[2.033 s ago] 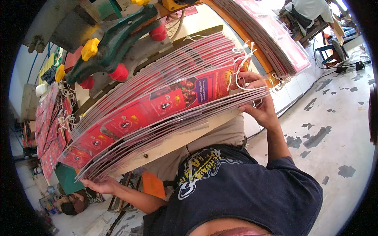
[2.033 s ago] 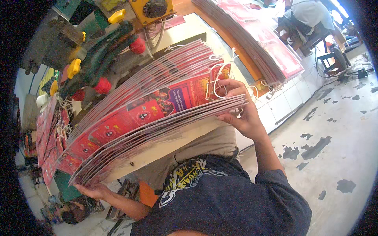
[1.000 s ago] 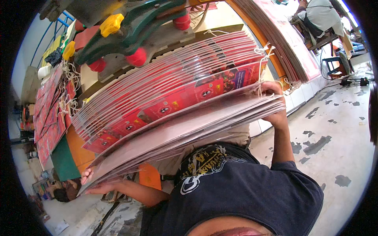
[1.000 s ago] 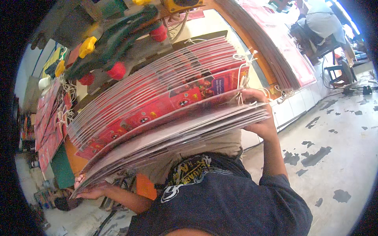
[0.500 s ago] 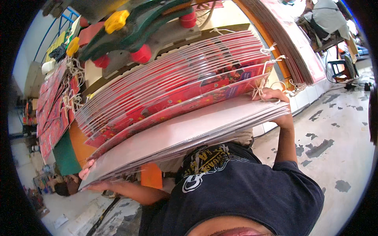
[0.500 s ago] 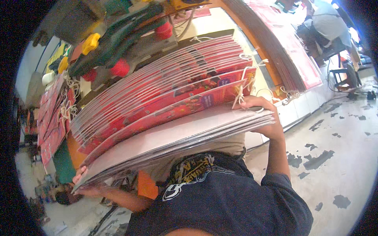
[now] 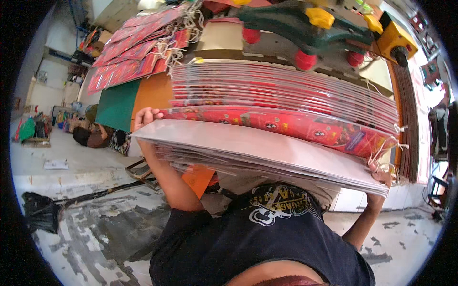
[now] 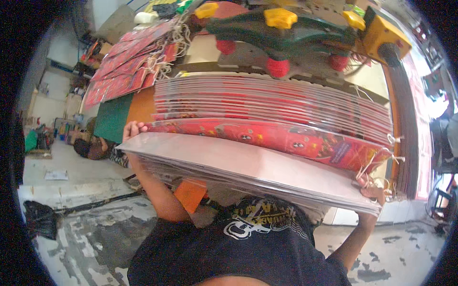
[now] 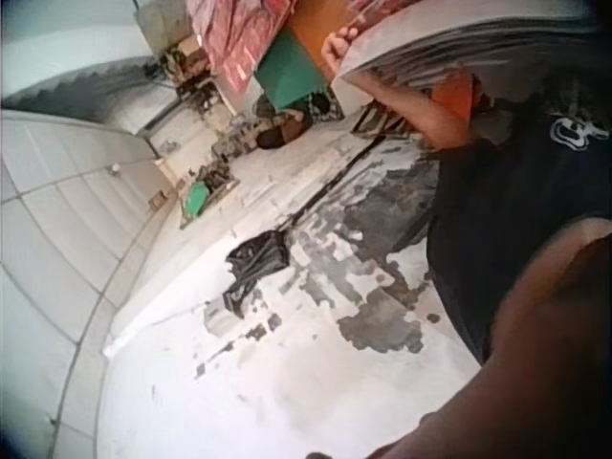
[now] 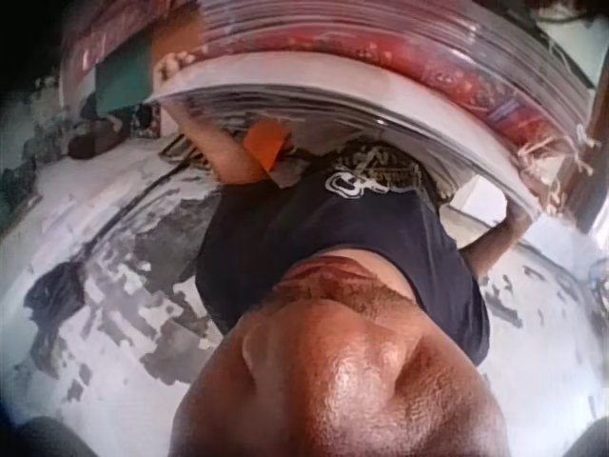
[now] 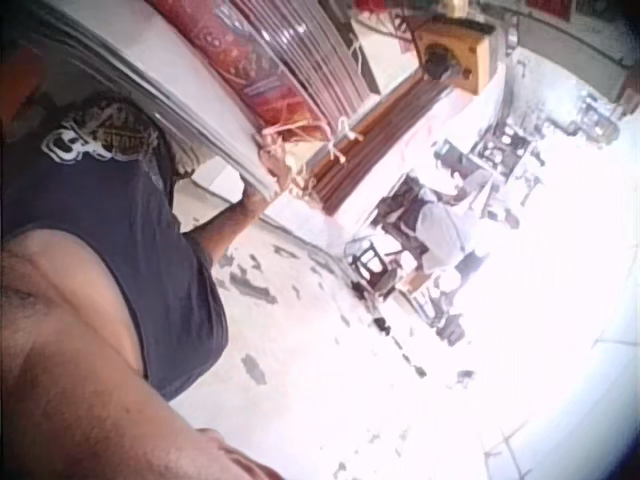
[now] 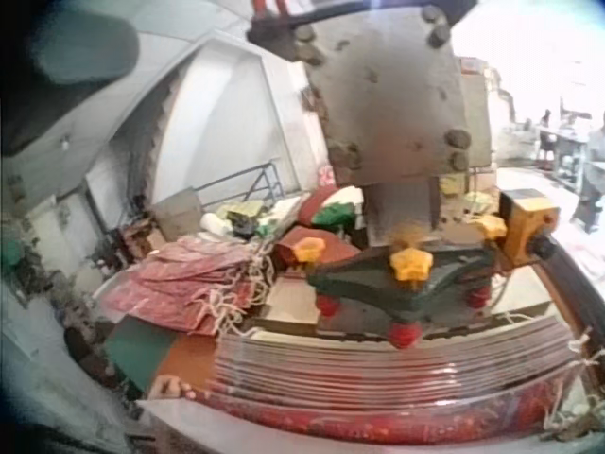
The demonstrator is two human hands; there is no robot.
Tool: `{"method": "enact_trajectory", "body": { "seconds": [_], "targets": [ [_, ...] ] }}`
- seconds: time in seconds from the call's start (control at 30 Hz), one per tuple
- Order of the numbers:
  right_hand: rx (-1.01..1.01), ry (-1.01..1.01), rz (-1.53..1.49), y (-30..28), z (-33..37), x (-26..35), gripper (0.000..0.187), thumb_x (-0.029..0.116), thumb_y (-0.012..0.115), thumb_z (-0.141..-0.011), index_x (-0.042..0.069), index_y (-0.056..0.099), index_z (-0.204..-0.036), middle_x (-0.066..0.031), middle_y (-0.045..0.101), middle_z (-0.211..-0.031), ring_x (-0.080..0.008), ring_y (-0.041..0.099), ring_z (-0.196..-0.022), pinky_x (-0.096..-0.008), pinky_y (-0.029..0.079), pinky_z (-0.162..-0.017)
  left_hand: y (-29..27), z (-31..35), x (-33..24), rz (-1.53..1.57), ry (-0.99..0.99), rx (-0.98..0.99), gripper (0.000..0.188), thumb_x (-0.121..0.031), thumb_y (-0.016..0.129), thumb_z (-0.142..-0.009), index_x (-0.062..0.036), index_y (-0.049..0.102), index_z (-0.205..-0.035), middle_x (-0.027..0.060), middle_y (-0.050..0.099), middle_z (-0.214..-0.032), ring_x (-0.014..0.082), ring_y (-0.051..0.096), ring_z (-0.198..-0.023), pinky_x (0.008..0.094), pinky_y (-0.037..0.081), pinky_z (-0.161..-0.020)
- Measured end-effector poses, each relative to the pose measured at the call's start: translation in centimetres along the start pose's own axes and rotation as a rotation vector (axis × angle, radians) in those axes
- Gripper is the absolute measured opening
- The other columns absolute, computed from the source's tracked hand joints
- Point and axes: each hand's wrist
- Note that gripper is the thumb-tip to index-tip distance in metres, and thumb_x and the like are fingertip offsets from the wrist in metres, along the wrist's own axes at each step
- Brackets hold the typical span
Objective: The person organizes and stacks red paper bags or wrappers at a processing machine, flipping through them by hand and checking the alignment before gathering them into a bundle.
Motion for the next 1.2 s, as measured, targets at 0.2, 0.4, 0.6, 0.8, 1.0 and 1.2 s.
{"method": "enact_trajectory", "body": {
  "seconds": [0.2,0.4,0.6,0.8,1.0,1.2],
  "targets": [
    [-0.029,0.014,-0.079,-0.2,0.0,-0.6,0.033,0.03,0.077,-0.088,0.013,0.054,-0.104,-0.0159,0.068,-0.116,-0.0298,0.063,-0.114,-0.0487,0.047,-0.101,-0.9,-1.7,1.6,-0.053,0.059,0.201,0.024,-0.007,0.076,-0.088,-0.0041,0.064,-0.11,0.0053,0.069,-0.093,0.0087,0.062,-0.079,0.0224,0.051,-0.069],
    [-0.03,0.023,-0.246,-0.4,-1.0,-1.1,0.021,0.015,0.073,-0.087,0.015,0.054,-0.097,-0.0136,0.07,-0.1,-0.03,0.067,-0.102,-0.0506,0.052,-0.094,-2.5,-2.2,1.0,-0.137,-0.206,0.376,0.011,-0.011,0.076,-0.089,-0.0027,0.07,-0.093,-0.0017,0.066,-0.082,0.005,0.058,-0.068,0.0212,0.048,-0.061],
    [0.01,-0.14,-0.15,0.8,-1.8,1.0,0.025,0.022,0.073,-0.088,0.014,0.051,-0.098,-0.0093,0.067,-0.089,-0.0305,0.067,-0.098,-0.0532,0.052,-0.096,-0.1,-3.3,-1.1,-0.21,0.175,0.434,0.01,-0.01,0.076,-0.089,-0.0009,0.073,-0.094,0.0007,0.067,-0.081,0.0057,0.06,-0.071,0.022,0.049,-0.062],
    [0.037,-0.089,-0.254,-0.5,-1.6,0.3,0.032,0.024,0.077,-0.087,0.012,0.052,-0.101,-0.0095,0.066,-0.093,-0.031,0.065,-0.103,-0.0508,0.051,-0.096,0.0,-4.3,-1.5,-0.239,0.383,0.262,0.012,-0.008,0.074,-0.089,0.0023,0.072,-0.095,0.0043,0.068,-0.083,0.0103,0.061,-0.073,0.0249,0.05,-0.066],
    [-0.097,-0.042,-0.187,0.1,-1.2,1.6,0.048,0.024,0.084,-0.08,0.009,0.05,-0.11,-0.0105,0.063,-0.106,-0.0272,0.061,-0.108,-0.0457,0.049,-0.098,0.8,-3.5,-1.6,-0.277,0.411,0.393,0.006,-0.001,0.068,-0.088,0.0047,0.069,-0.089,0.0067,0.068,-0.085,0.0124,0.06,-0.076,0.0264,0.048,-0.07],
    [-0.181,0.011,-0.095,1.7,-1.4,2.1,0.053,0.017,0.084,-0.076,0.009,0.05,-0.116,-0.0099,0.059,-0.107,-0.0233,0.06,-0.106,-0.0401,0.049,-0.095,-2.6,-1.0,0.1,-0.326,0.3,0.528,0.021,-0.017,0.067,-0.091,0.0039,0.067,-0.091,0.0131,0.068,-0.094,0.0204,0.063,-0.088,0.0333,0.049,-0.082]
  ]
}}
Point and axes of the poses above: each hand's wrist, its own z-axis away from the middle knuckle, its own y-axis out of the palm, x = y × z
